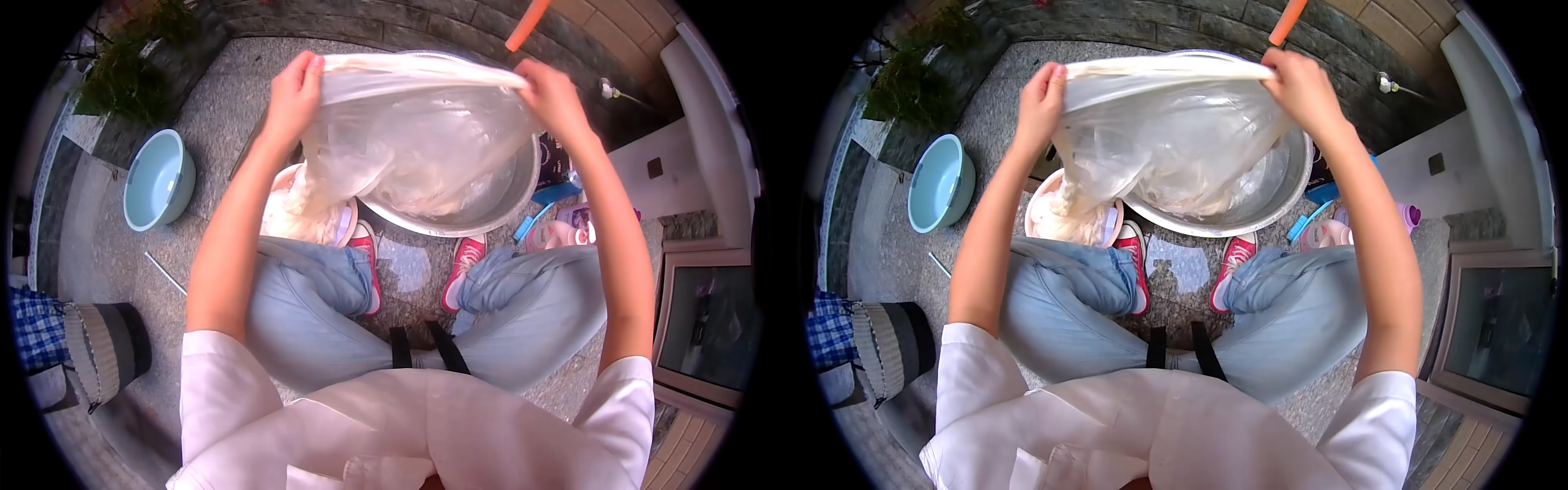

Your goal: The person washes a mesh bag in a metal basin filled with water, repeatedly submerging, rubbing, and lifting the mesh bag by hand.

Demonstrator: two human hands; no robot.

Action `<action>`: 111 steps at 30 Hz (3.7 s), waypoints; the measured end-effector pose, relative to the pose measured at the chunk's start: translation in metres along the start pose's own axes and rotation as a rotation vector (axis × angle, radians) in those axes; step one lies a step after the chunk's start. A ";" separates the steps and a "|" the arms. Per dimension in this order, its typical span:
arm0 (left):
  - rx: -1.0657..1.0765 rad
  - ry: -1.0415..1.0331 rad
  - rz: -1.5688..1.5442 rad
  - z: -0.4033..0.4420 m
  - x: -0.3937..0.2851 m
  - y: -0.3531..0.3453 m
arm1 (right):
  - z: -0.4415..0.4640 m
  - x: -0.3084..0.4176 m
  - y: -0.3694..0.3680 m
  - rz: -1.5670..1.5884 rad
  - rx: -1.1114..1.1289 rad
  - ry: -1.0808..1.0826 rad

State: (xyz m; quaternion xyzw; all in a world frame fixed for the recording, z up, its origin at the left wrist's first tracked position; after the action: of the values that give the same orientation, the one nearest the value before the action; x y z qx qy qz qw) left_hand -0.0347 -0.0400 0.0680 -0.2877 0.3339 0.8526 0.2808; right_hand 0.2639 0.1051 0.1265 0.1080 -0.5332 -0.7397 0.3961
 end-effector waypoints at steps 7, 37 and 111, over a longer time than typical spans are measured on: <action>0.512 0.222 0.596 -0.018 0.058 0.002 | -0.033 -0.011 -0.103 0.029 0.302 -0.172; 1.123 0.484 0.062 -0.124 0.177 -0.218 | -0.130 -0.079 -0.320 0.477 0.425 -0.372; 1.401 0.439 0.759 -0.188 0.211 -0.269 | -0.133 -0.064 -0.394 0.012 0.606 -0.353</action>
State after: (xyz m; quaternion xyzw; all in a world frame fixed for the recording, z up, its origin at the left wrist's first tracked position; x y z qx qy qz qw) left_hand 0.0602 0.0492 -0.2995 -0.0736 0.9098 0.4080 0.0166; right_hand 0.1988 0.1027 -0.2889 0.0879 -0.7894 -0.5529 0.2518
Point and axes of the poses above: each hand's wrist, its own z-axis towards the middle knuckle, its own y-axis out of the back of the hand, x = y × z, the point moved 5 cm from there along z, towards the middle knuckle, and after that the axes turned 10 degrees about -y, right-handed, at the moved point
